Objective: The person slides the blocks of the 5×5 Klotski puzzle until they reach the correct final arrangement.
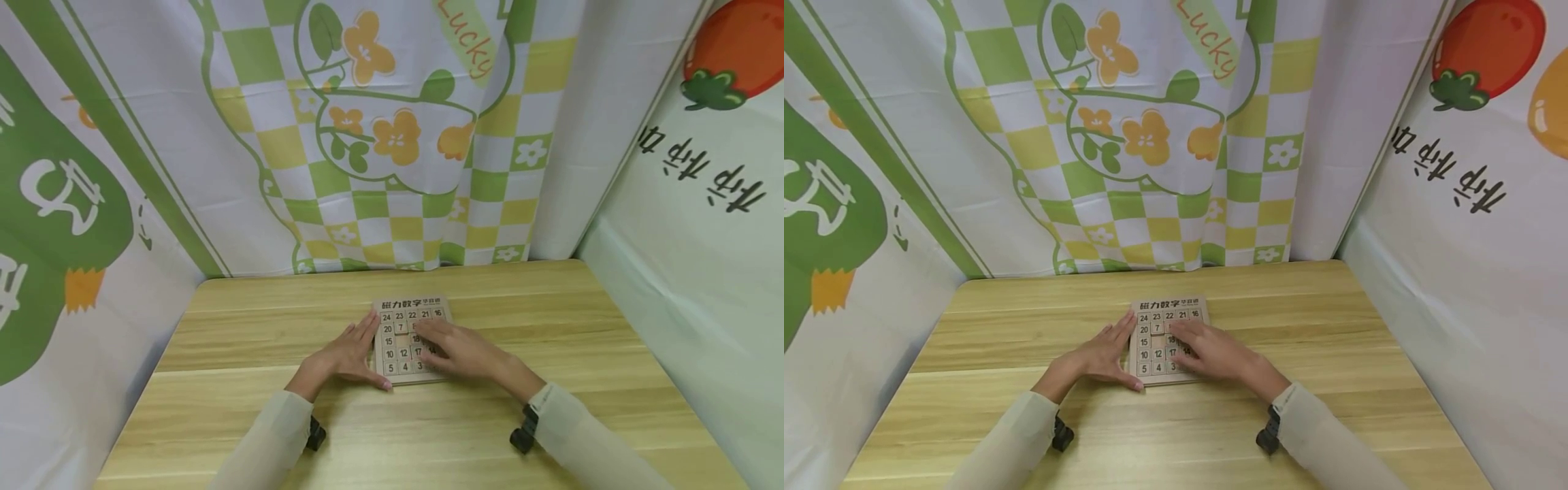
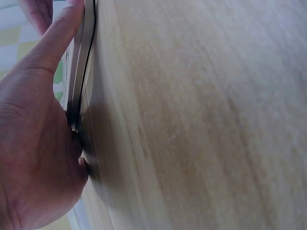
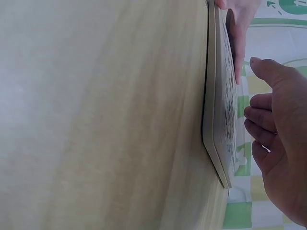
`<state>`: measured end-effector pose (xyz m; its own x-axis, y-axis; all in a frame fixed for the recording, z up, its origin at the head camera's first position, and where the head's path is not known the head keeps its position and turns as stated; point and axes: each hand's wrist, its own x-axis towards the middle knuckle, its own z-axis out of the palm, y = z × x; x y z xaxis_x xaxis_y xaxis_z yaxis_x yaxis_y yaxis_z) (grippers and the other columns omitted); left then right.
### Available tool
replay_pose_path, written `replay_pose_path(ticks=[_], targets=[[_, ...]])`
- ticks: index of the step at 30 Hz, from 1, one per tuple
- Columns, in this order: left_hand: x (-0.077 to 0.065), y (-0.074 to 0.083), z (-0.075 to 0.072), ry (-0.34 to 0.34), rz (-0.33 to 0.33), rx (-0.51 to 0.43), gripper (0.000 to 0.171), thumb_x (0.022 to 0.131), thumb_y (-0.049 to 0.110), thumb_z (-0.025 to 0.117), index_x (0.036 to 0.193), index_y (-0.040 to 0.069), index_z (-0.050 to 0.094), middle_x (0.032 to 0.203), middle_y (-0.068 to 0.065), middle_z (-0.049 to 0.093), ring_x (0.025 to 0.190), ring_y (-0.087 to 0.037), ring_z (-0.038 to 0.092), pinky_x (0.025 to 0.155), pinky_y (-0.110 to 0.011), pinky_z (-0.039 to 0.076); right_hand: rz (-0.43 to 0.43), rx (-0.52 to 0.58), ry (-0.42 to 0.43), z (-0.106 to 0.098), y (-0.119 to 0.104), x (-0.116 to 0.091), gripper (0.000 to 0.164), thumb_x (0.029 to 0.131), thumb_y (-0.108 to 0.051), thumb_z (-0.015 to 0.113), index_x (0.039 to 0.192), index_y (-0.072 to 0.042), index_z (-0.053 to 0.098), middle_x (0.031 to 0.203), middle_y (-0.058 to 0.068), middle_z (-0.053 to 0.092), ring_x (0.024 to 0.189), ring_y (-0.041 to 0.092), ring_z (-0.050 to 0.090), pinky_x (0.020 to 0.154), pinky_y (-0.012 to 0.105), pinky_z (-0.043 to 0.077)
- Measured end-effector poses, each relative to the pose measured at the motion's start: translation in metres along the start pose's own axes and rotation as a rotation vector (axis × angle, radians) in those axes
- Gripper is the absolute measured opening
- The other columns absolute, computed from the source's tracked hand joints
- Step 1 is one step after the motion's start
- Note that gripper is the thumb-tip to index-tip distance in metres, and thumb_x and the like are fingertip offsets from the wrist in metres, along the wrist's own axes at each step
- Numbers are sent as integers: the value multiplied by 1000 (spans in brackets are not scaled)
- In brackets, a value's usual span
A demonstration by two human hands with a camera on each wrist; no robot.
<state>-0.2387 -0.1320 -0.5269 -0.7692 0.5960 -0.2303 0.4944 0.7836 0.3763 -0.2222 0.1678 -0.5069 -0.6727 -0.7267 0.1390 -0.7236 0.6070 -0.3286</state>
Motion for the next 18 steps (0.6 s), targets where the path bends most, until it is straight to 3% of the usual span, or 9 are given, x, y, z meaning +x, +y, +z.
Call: replay_pose_path(ticks=[8,15,18], targets=[[-2,2,-4,9,16,-15,147,74,75,83,168,-2,0,176,-23,-6,164,-34,3,132,-55,9,-15,-20,-14,0,-6,-9,63,105,-37,66,155,-1,51,158,21,51,145,43,50,119,59,42],[-3,-1,0,25,58,-78,152,71,86,76,167,-5,1,175,-26,-6,164,-38,2,132,-60,9,-60,-26,-20,2,-16,-13,65,103,-41,69,154,-2,53,158,19,52,144,42,51,119,60,41],[-5,1,-2,13,46,-66,150,72,81,79,168,-4,1,176,-24,-8,164,-37,1,132,-57,8,-66,-23,-37,3,-22,-13,65,104,-44,66,154,-4,53,159,17,51,145,40,50,120,58,41]])
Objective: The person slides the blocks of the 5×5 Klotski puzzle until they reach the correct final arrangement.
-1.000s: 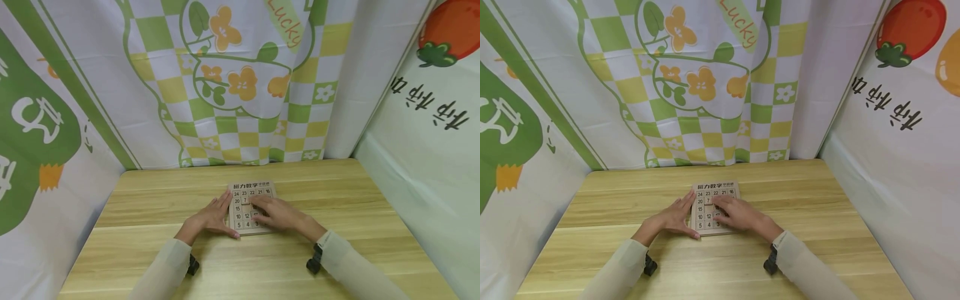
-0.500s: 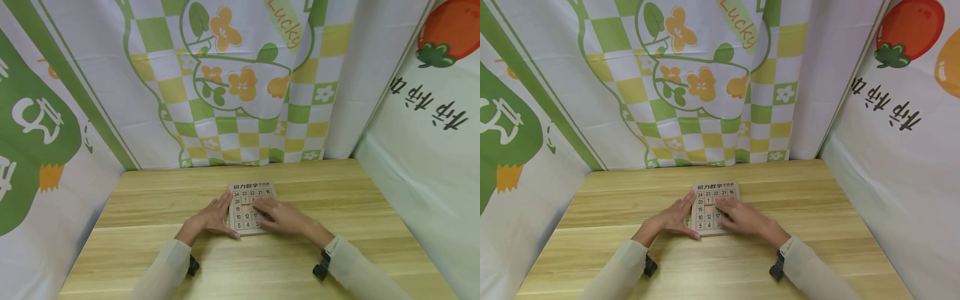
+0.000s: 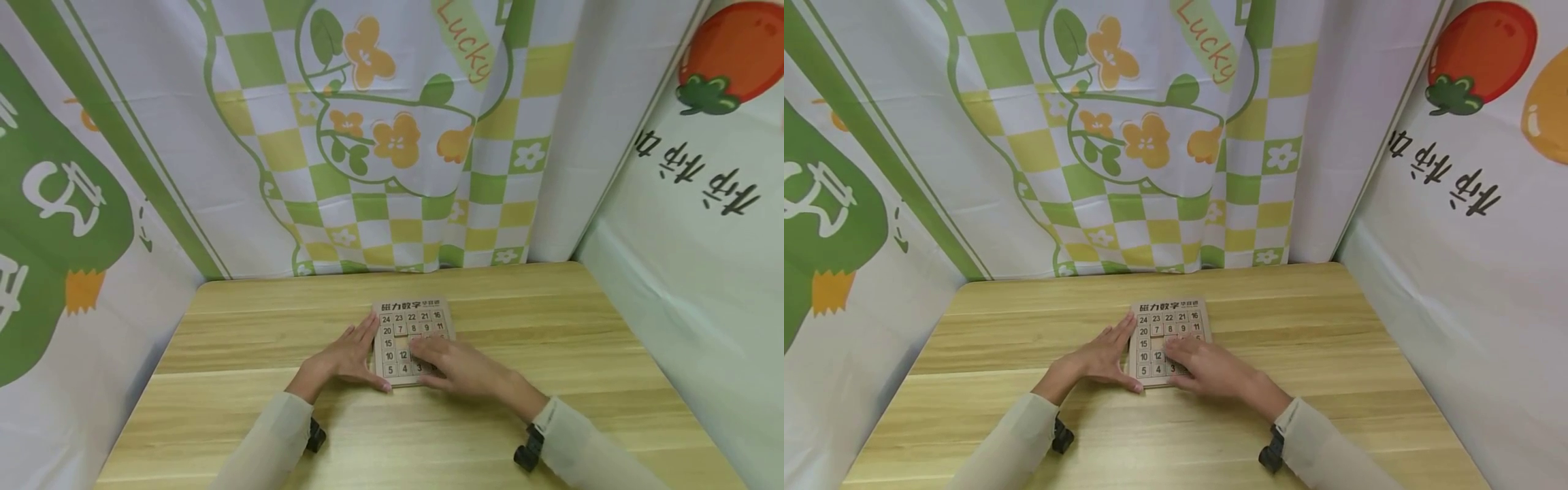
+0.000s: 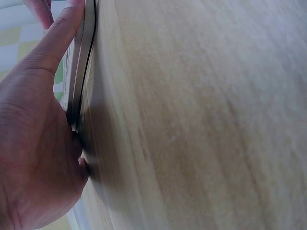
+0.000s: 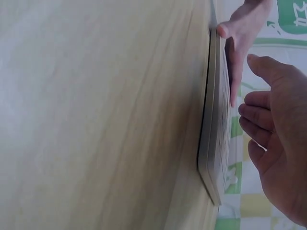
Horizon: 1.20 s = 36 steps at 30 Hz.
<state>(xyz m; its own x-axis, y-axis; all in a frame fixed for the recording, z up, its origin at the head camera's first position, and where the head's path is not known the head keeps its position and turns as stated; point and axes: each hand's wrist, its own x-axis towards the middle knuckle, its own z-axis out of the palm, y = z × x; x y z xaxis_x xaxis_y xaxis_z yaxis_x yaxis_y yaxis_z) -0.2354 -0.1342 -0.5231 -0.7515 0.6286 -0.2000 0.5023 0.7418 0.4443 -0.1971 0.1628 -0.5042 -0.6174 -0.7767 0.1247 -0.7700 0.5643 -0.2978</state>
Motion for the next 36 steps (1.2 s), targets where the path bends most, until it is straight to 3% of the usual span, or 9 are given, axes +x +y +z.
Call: replay_pose_path(ticks=[10,18,24,31,36], targets=[[2,0,3,-5,-26,53,146,76,74,82,168,-2,-1,176,-22,-8,164,-35,3,132,-55,11,-49,-5,-33,3,-12,4,67,107,-53,57,152,-4,55,156,18,55,143,38,53,120,57,41],[3,-1,3,-9,-33,61,145,77,75,82,169,0,-1,177,-21,-7,164,-34,3,133,-55,11,-8,11,-80,6,-13,5,66,106,-53,58,153,-7,56,157,15,55,146,45,48,121,62,37],[2,-1,2,-10,-24,44,147,75,76,82,168,-1,-1,176,-22,-8,164,-34,3,133,-55,11,4,-12,-72,9,-8,10,65,107,-52,57,153,-5,55,158,14,54,145,40,51,121,57,40],[6,-12,10,0,-13,4,157,66,93,72,169,1,-3,177,-19,-11,165,-32,-1,133,-54,7,61,19,-87,9,-2,18,64,106,-48,61,155,-8,53,161,12,50,149,39,46,122,56,39],[8,-12,10,0,-14,3,155,67,90,75,169,1,-2,177,-18,-11,165,-31,-1,133,-53,6,56,23,-86,8,0,22,60,107,-44,61,154,-7,55,161,14,50,150,39,45,123,57,37]])
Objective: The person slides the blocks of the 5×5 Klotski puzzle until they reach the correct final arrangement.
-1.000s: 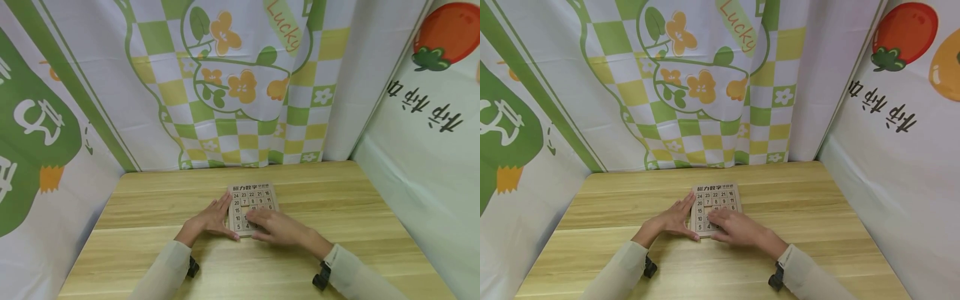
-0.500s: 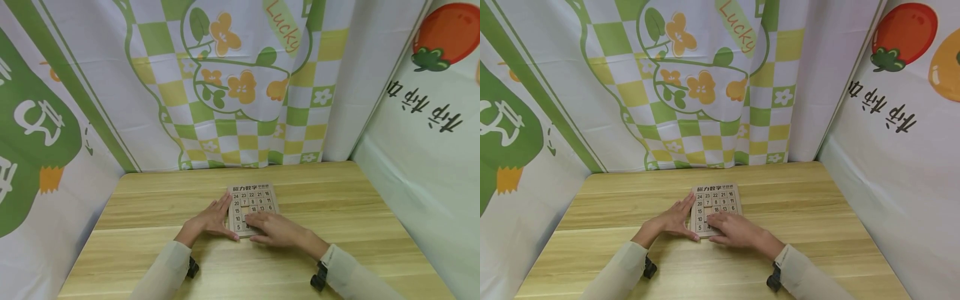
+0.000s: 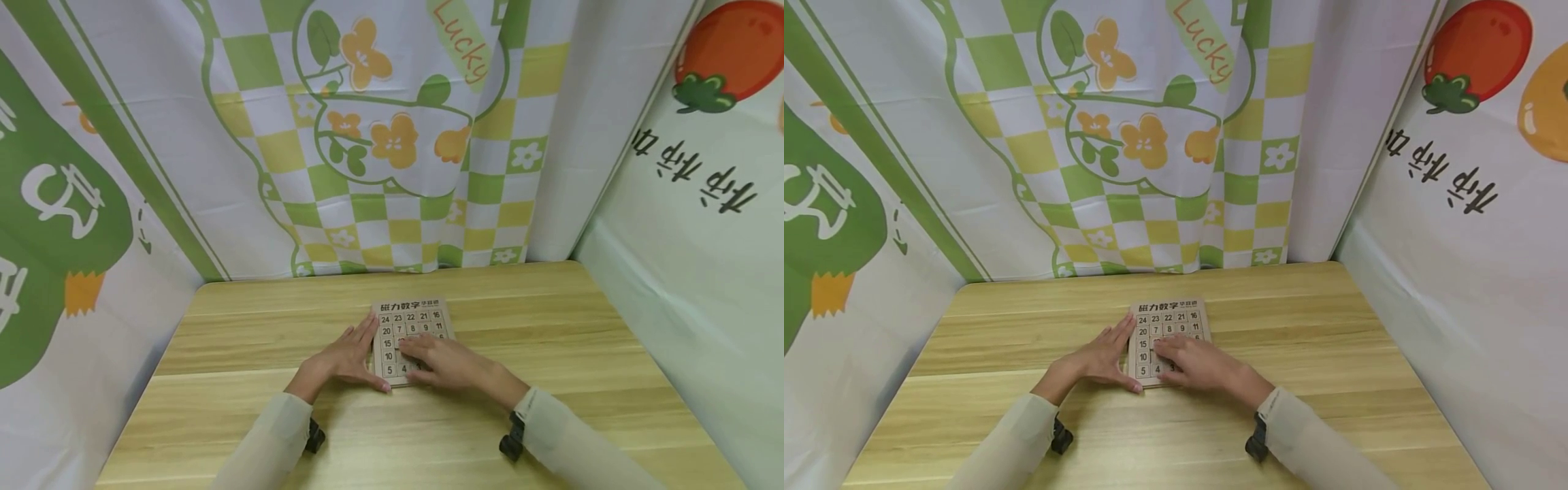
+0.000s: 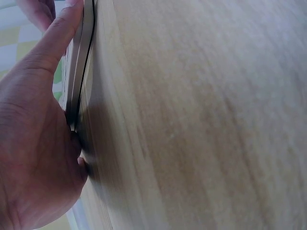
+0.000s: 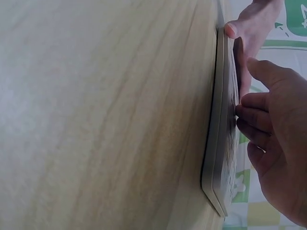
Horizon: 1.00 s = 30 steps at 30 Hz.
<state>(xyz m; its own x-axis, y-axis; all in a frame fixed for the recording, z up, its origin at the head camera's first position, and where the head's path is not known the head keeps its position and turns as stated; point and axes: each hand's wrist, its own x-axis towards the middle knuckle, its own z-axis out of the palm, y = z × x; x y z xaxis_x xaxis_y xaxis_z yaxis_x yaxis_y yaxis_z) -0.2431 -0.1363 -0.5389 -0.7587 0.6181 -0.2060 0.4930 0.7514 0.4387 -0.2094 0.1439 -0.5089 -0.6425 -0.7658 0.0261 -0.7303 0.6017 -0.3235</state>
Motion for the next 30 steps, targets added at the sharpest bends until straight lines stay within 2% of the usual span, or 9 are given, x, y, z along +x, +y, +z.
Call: replay_pose_path(ticks=[3,7,14,22,26,30], targets=[[1,0,0,-2,-4,10,155,68,88,76,169,2,-3,177,-17,-13,165,-30,-2,133,-52,5,-11,6,18,-1,1,0,58,107,-41,62,152,-5,56,159,15,52,149,38,46,124,56,36],[5,-6,4,0,-6,21,158,65,94,71,169,4,-6,176,-14,-16,164,-28,-4,133,-51,3,-19,17,59,-2,4,-2,57,107,-38,64,152,-4,56,157,16,54,147,35,49,123,54,38],[-2,8,-6,-4,-11,44,148,73,79,81,168,-1,1,176,-22,-6,164,-34,3,133,-54,10,-26,28,103,-4,9,-9,58,105,-38,66,151,-2,56,155,18,56,144,41,51,121,60,39],[-2,2,0,18,15,-19,156,67,89,76,168,-2,0,176,-22,-9,164,-36,2,132,-58,7,-9,25,106,-9,9,-21,55,107,-37,64,150,-3,58,156,19,55,145,45,49,119,63,40],[0,-2,2,32,35,-23,156,67,90,75,169,0,-1,176,-22,-9,164,-37,2,132,-59,8,8,20,90,-9,8,-26,54,107,-37,63,151,-4,58,155,19,56,145,45,49,118,62,41],[2,-4,4,29,25,-11,156,66,90,75,169,1,-1,176,-22,-10,164,-36,2,132,-58,7,7,31,85,-9,6,-29,55,108,-37,63,151,-5,57,154,18,57,145,46,48,119,62,40]])
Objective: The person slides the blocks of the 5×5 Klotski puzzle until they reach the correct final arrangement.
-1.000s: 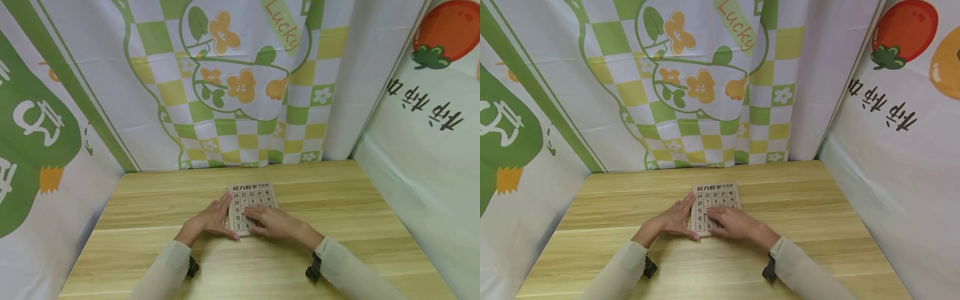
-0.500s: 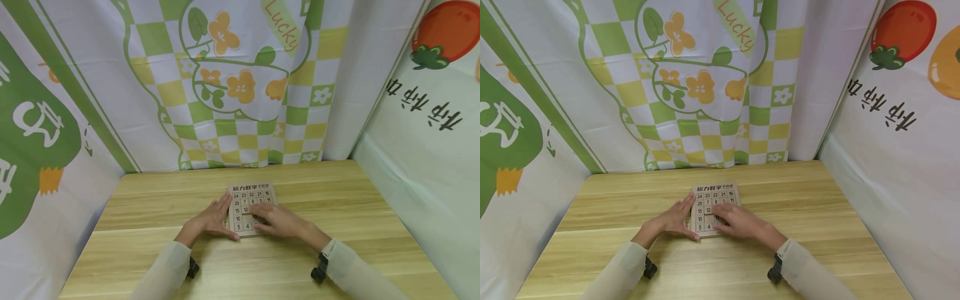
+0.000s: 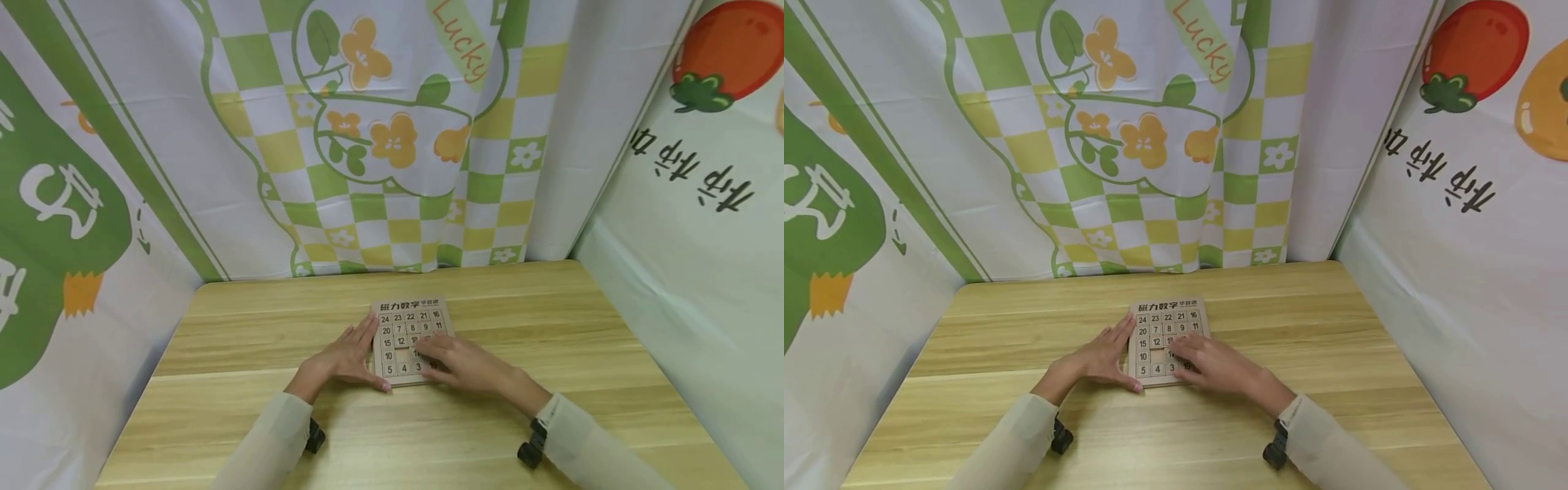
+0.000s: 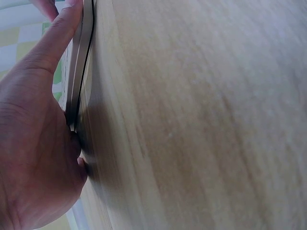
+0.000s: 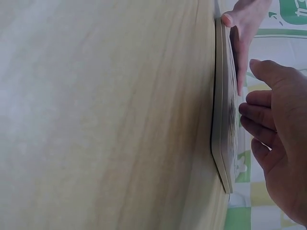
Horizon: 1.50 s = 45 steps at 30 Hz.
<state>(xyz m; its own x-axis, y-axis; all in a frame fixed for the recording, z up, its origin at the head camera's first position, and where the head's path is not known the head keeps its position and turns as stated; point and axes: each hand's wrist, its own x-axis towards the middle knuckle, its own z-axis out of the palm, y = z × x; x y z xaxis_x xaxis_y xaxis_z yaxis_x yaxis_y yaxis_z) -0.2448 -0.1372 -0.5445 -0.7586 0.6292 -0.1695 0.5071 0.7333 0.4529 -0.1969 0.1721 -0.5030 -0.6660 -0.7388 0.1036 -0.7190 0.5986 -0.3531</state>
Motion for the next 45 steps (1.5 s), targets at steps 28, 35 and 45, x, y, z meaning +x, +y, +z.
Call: replay_pose_path(ticks=[28,35,45], targets=[[-8,12,-8,-27,-31,44,148,74,79,81,168,-2,1,176,-23,-9,164,-35,2,132,-55,9,-101,-37,36,18,-6,2,53,107,-38,63,148,-5,61,152,14,60,141,34,56,120,55,43],[-5,6,-4,-22,-27,41,151,71,84,78,169,0,-1,176,-20,-11,164,-33,1,133,-53,8,-100,-27,10,20,-14,11,55,108,-40,60,150,-3,58,155,15,57,143,36,54,121,55,42],[6,-10,9,8,-8,0,157,65,93,73,169,5,-4,176,-13,-16,164,-29,-3,133,-52,3,-87,-50,8,24,-14,15,56,108,-40,61,150,-3,58,156,15,56,144,36,53,121,56,41]])
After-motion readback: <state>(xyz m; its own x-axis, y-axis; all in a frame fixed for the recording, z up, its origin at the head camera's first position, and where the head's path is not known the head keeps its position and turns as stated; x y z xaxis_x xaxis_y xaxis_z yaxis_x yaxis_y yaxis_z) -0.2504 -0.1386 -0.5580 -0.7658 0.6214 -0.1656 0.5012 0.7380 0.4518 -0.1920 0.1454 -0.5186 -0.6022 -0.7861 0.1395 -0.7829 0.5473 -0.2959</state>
